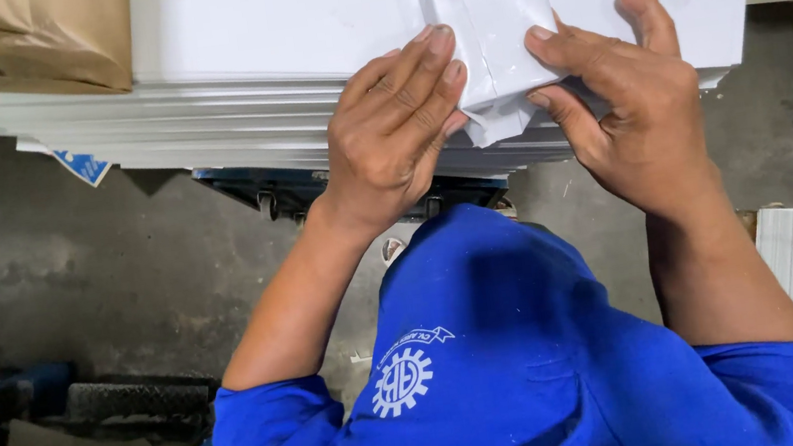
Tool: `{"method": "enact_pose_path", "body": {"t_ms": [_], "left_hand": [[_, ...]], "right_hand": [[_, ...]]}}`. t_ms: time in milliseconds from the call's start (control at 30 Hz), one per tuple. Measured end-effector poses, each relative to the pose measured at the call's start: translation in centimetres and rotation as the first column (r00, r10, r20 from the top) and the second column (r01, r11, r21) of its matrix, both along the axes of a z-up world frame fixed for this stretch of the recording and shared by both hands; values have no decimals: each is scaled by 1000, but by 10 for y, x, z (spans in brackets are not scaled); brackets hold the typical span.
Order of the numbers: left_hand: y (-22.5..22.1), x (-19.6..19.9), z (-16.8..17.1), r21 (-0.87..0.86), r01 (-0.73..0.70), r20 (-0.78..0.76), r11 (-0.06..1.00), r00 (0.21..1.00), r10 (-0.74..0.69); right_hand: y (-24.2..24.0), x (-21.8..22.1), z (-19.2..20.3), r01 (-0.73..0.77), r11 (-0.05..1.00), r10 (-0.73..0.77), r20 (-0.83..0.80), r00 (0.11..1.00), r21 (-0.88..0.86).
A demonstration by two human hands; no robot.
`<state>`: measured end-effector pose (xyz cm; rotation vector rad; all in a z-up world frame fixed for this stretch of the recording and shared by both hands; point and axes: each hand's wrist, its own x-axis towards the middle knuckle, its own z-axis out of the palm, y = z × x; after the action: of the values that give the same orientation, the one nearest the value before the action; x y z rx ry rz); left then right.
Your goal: The person unboxes a stack of printed paper, then folds and wraps a section of the paper in a plastic sleeve, securing the sleeve with tape using a dispenser.
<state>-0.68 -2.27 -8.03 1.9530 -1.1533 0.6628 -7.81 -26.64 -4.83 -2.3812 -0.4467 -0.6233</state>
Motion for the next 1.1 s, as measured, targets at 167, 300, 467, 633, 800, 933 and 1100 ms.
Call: {"method": "enact_pose_path", "body": {"t_ms": [167, 300, 467, 633, 800, 933, 1100], "left_hand": [[4, 6, -7, -75, 89, -80, 993, 992, -95], [5, 11, 0, -88, 84, -126, 993, 988, -95], [12, 24, 26, 117, 103, -17, 988, 995, -102], [13, 35, 55, 252, 165, 88, 954, 977, -193], [-3, 48, 73, 398, 329, 71, 857, 920, -386], [-15, 49, 64, 425, 310, 178, 850, 892, -415], [-22, 40, 65, 436, 270, 223, 859, 892, -393]], "right_hand": [[-1, -1, -4, 9, 1000, -9, -12, 1000, -8], [2, 2, 9, 6, 1000, -6, -21, 1000, -2], [-3, 1, 3, -18, 1000, 18, -46, 999, 1], [-1, -3, -1, 23, 1000, -23, 1, 1000, 0], [-1, -7, -9, 89, 993, -89, 2, 996, 78], [-3, -9, -17, 210, 976, -215, 97, 972, 59], [5, -12, -29, 323, 944, -331, 170, 928, 71]]}}
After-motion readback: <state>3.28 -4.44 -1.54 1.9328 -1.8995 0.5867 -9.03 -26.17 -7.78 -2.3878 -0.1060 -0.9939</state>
